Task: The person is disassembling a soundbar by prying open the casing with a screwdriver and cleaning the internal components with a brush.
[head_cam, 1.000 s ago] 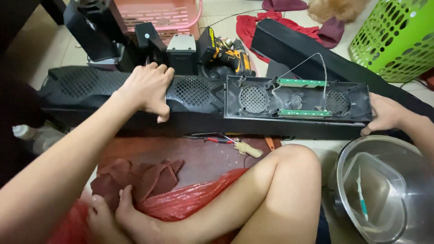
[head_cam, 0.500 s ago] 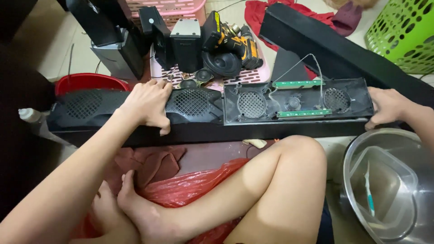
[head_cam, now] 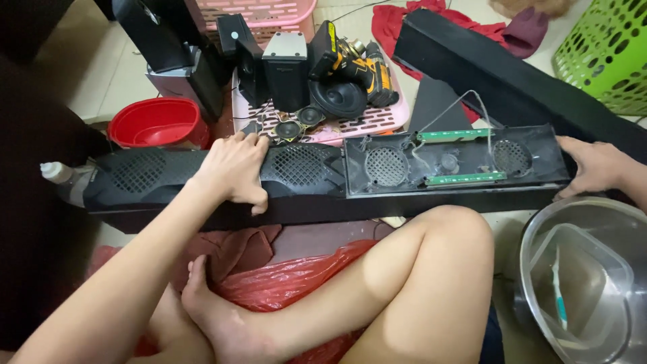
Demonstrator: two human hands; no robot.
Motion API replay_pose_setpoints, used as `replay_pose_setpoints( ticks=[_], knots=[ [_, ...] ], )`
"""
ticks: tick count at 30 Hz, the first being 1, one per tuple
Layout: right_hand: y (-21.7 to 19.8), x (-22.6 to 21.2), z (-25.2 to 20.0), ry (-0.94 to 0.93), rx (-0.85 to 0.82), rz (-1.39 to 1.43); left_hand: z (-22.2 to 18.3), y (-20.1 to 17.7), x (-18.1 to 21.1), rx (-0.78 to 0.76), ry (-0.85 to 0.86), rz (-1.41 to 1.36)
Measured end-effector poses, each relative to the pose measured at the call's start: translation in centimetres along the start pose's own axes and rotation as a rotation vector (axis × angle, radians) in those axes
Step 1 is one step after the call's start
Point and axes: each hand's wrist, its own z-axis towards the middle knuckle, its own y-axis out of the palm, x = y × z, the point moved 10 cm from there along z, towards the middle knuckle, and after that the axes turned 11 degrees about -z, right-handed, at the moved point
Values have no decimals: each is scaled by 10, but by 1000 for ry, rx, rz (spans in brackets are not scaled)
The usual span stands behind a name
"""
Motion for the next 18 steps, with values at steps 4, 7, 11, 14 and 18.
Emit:
replay_pose_setpoints(
  ticks=[4,7,11,14,18],
  knots=[
    [39,62,34,7,35,-127,11,-2,-8,49,38,-2],
    [30,94,14,219,-13,-37,19,-8,-9,75,70,25],
    [-133,-39,-94,227,575,62,22,-13,-10,74,84,30],
    [-193,-136,-149,97,731,394,23,-17,-10,98,96,35],
    [-179,-253,-150,-97,568,719,17,-12,-20,20,-3,20]
  ],
)
